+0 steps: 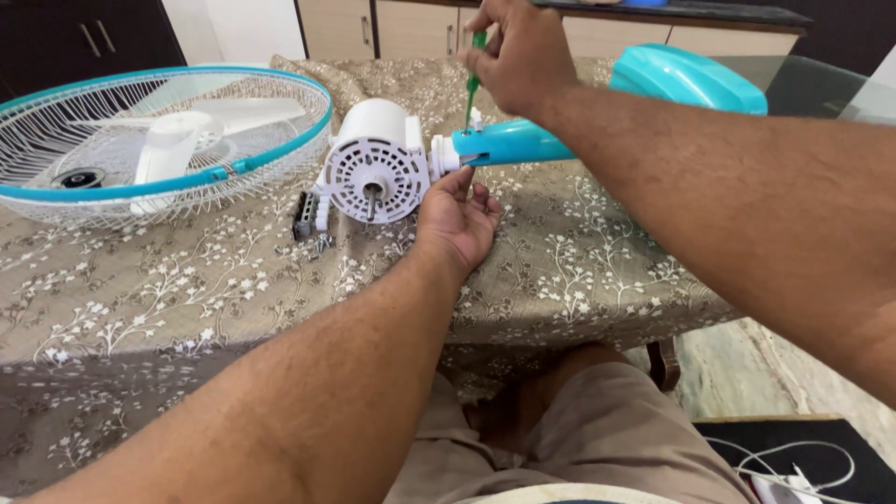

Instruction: The person assembles an electric fan by attaching the motor to the neck, securing it with screws, and installing the control switch inside the base. The person uses a screwdriver to tighten screws and aligns components by hand.

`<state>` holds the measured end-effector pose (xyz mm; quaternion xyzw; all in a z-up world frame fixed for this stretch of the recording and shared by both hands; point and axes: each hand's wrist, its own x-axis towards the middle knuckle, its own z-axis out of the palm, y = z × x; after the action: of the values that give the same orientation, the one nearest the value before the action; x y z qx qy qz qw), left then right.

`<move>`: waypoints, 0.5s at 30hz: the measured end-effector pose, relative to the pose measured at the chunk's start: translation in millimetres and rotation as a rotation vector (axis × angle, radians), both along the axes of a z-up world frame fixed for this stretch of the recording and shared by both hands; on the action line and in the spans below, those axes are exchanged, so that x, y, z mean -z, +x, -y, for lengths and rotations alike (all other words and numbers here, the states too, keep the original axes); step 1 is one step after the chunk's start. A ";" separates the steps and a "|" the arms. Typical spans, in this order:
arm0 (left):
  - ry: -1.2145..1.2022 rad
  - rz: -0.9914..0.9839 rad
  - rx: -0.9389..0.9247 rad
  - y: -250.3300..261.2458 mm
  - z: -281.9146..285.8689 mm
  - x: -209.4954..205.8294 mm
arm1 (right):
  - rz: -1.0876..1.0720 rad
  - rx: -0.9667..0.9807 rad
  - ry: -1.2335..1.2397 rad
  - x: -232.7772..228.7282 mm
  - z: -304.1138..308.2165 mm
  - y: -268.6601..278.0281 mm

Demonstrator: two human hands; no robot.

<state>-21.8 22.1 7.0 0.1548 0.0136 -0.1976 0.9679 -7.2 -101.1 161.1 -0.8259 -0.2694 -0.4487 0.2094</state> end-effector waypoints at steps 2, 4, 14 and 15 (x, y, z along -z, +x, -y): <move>-0.005 -0.002 -0.001 0.3 -0.6 5.6 | 0.058 -0.058 -0.004 1.0 1.4 10.4; -0.007 0.004 0.008 3.2 -0.1 6.0 | 0.115 -0.146 -0.036 6.2 3.7 15.5; -0.043 0.030 0.014 4.8 -0.1 10.4 | -0.013 0.055 0.073 20.5 -4.2 48.0; -0.039 0.033 0.008 4.2 -0.2 9.7 | 0.011 0.008 0.072 20.0 -1.6 52.5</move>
<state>-17.7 22.3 -2.7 0.1392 -0.0066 -0.1992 0.9700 45.4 -99.5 141.1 -0.8165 -0.2509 -0.4635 0.2357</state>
